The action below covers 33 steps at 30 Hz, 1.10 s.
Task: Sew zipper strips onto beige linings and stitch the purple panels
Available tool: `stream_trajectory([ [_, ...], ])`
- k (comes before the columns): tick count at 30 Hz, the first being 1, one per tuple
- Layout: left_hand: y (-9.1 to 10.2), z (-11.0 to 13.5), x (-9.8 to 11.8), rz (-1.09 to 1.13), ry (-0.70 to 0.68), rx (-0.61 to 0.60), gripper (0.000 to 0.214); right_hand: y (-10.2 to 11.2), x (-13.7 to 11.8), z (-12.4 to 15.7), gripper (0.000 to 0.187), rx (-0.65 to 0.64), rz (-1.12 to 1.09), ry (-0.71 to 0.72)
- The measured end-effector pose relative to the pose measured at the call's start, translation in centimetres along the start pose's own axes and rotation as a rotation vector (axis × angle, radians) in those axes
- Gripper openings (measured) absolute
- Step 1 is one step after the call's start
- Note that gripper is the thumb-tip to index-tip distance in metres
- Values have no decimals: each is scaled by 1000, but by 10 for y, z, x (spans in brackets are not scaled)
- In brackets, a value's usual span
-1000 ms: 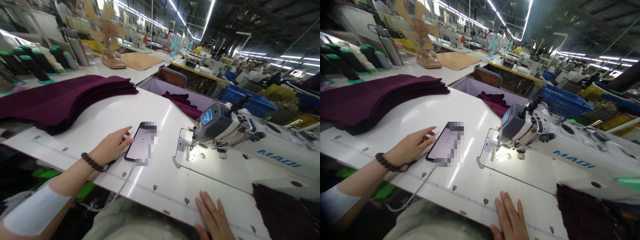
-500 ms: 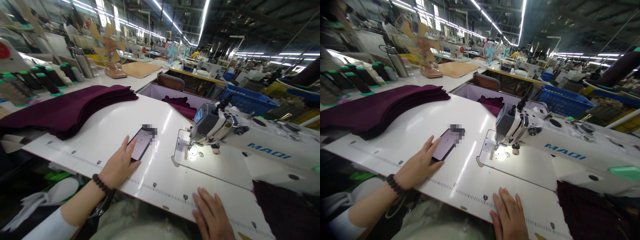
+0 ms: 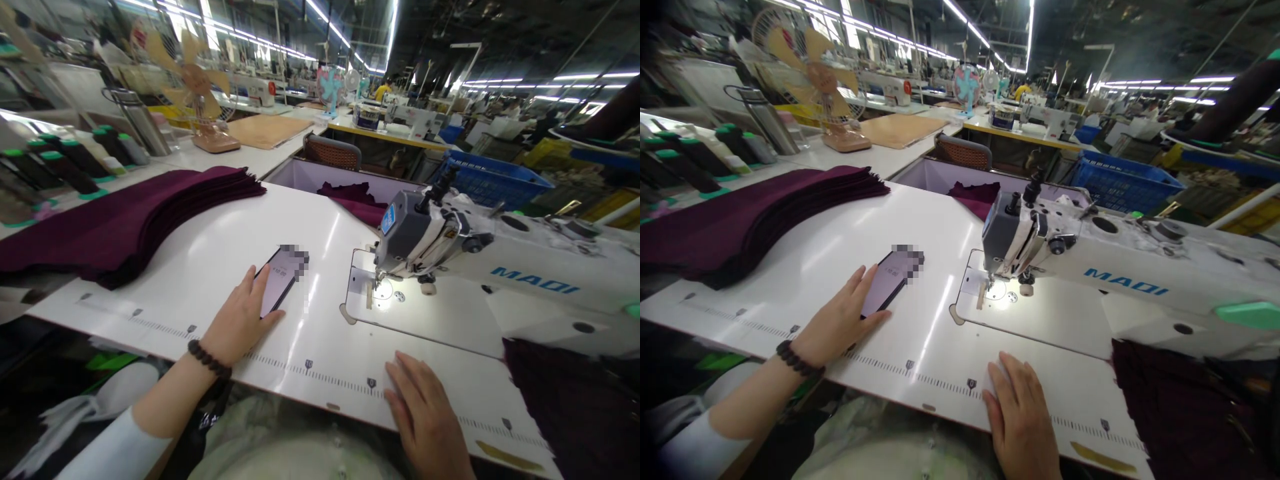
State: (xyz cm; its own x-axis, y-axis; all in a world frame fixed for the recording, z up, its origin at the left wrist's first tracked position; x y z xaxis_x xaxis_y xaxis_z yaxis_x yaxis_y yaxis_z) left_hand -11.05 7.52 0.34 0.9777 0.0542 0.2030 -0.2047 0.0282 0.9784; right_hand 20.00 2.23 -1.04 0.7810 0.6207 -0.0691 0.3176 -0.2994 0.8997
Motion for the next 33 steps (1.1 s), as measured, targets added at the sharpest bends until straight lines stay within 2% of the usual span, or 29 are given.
stream_trajectory([
  [5,2,-10,-3,-1,28,-56,79,3,-1,-2,26,2,-3,26],
  [12,11,2,-37,117,-33,-34,80,2,2,-2,25,-5,-19,41],
  [16,17,11,-60,374,99,-38,86,2,2,-3,25,-3,-18,47],
  [20,18,9,-77,612,202,19,85,2,2,-2,25,-16,-32,40],
  [26,16,-4,-77,532,227,35,81,2,2,-2,25,-14,-38,41],
  [30,17,-6,-73,460,222,29,80,2,3,-1,25,-13,-38,43],
  [33,19,-4,-72,486,233,46,78,0,4,0,26,-16,-39,51],
])
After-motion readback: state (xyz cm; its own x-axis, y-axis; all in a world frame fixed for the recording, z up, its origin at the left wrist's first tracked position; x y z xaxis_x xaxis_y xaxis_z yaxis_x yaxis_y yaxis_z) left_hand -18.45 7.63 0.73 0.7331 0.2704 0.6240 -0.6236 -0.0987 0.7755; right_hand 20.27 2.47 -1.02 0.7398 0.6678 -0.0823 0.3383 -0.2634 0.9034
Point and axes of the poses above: each hand's wrist, its own z-axis away from the middle knuckle, its own y-axis out of the back of the hand, x = y × z, the point moved 4 cm from there along -z, towards the middle knuckle, and after that the axes turned 9 degrees about -x, right-handed, at the moved point
